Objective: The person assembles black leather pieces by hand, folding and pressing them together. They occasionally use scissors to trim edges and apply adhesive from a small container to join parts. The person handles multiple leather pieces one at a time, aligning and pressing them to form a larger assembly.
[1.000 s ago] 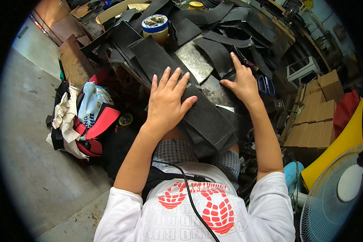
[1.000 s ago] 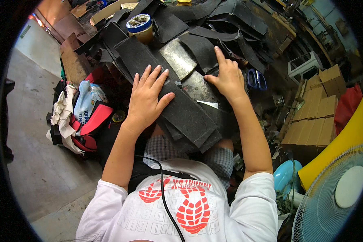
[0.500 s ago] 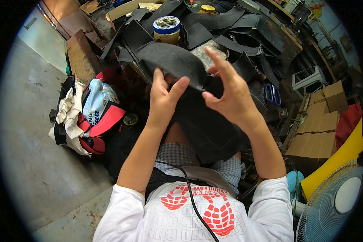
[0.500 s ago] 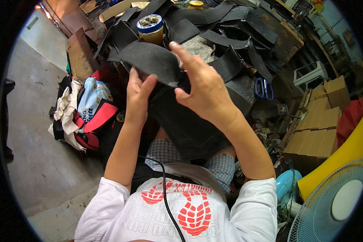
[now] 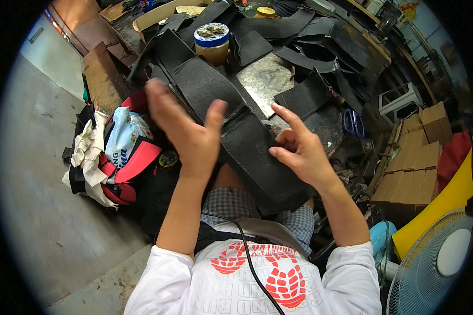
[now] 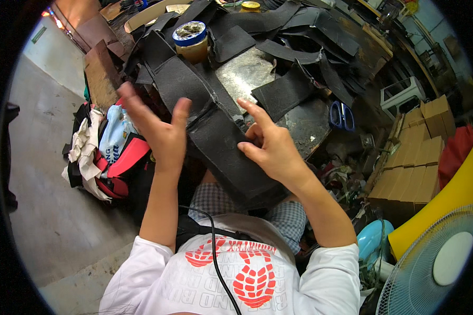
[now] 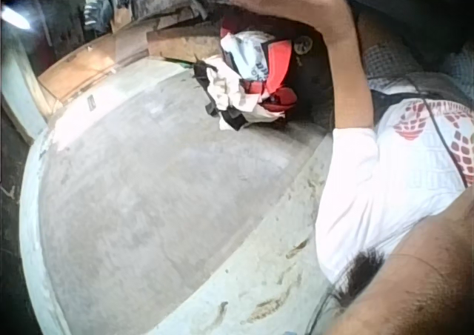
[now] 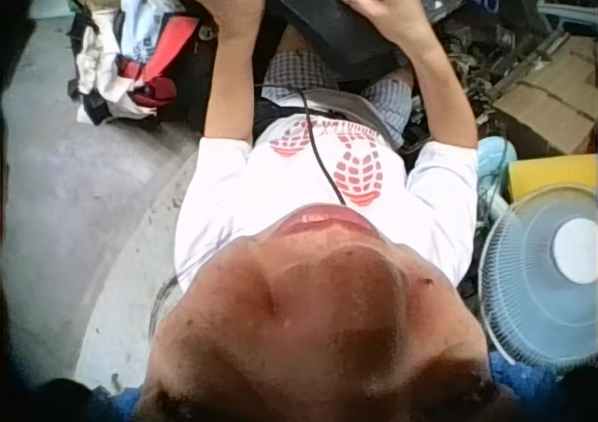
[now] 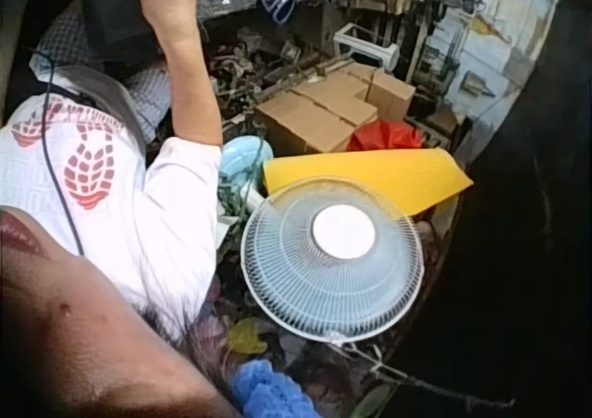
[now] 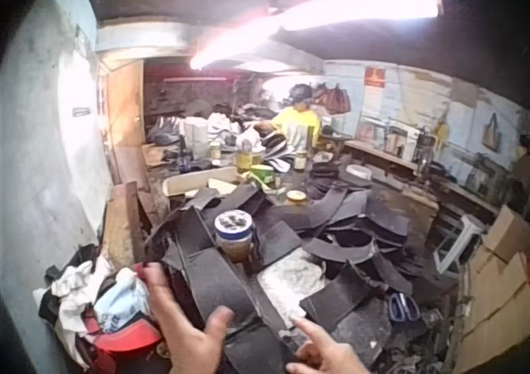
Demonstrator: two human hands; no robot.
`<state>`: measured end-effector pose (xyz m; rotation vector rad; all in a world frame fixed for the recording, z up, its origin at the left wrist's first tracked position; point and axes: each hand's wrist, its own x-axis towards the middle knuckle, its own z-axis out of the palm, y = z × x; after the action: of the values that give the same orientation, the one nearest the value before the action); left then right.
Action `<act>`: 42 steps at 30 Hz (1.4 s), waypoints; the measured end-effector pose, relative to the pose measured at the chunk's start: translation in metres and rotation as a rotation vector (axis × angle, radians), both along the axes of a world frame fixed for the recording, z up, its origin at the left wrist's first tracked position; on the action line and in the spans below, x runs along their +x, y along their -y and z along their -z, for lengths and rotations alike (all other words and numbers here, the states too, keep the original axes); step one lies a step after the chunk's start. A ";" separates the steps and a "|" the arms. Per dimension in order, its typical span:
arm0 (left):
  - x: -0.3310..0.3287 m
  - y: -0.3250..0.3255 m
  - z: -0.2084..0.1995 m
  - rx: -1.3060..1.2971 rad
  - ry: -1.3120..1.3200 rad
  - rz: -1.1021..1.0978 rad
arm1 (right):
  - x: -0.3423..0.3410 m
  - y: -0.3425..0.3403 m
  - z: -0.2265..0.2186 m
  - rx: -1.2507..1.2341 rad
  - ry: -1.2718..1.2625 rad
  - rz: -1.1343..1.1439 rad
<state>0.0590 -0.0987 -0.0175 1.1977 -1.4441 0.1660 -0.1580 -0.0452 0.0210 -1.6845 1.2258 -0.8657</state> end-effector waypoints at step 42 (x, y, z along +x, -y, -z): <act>0.014 0.065 -0.019 0.096 0.211 0.174 | -0.064 0.061 -0.007 -0.229 -0.048 -0.220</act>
<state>0.0732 -0.1639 0.0020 1.1511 -1.7499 0.1065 -0.2224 -0.1065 0.0281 -1.9913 0.9779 -0.8596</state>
